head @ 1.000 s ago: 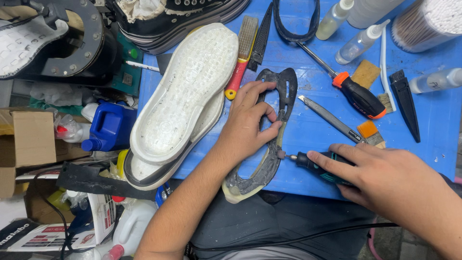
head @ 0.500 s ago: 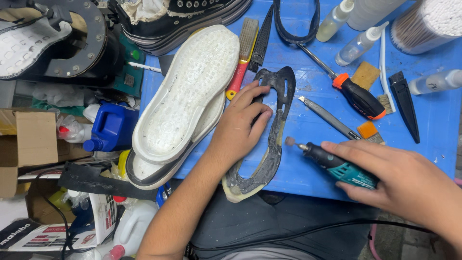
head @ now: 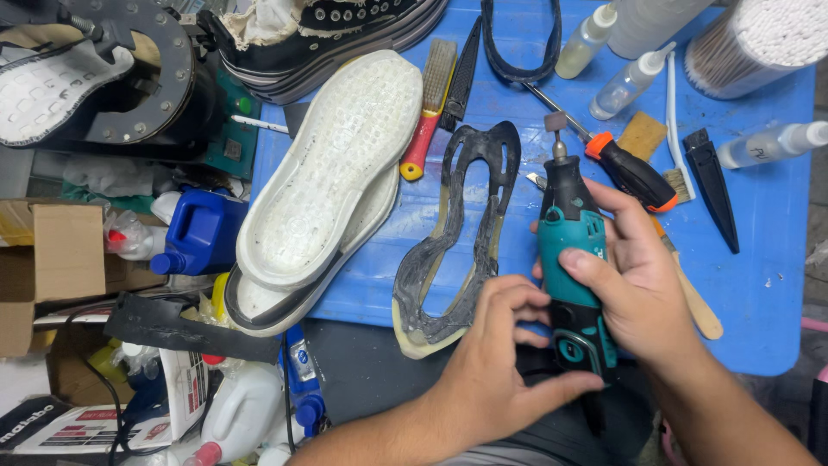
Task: The person uses a rotary tool to grind the surface of a detached black shoe sole. They then apply a liquid adhesive from a bottle along the edges and inner channels of the sole. Finally, they use a utility knife to scrape and clean the treated areas.
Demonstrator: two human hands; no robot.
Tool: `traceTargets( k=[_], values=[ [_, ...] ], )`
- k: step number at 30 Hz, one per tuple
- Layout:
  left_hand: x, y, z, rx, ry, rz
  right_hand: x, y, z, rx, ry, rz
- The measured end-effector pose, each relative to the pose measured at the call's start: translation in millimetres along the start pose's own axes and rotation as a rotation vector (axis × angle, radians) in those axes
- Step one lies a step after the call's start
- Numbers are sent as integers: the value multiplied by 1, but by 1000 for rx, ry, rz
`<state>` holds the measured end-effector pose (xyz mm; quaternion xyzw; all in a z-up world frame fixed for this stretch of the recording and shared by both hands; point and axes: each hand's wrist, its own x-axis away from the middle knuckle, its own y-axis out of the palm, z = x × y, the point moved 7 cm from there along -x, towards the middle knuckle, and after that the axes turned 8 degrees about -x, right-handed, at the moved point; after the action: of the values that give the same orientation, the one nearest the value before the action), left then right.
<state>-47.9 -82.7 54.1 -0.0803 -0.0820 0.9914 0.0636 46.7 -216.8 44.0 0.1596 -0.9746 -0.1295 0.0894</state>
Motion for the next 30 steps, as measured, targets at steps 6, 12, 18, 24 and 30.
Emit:
traceTargets(
  k=[6, 12, 18, 24, 30],
  values=[
    [12, 6, -26, 184, -64, -47, -5, 10, 5, -238, -102, 56],
    [17, 7, -48, 394, -179, -129, 0, 17, 3, -299, -231, -22],
    [19, -14, -39, 407, -190, -228, 16, 28, 5, -359, -303, -42],
    [14, -52, 3, 89, -139, -120, 34, 69, 15, -308, -387, -27],
    [48, -117, 44, -205, -235, -16, 36, 98, 8, -72, -322, -281]
  ],
)
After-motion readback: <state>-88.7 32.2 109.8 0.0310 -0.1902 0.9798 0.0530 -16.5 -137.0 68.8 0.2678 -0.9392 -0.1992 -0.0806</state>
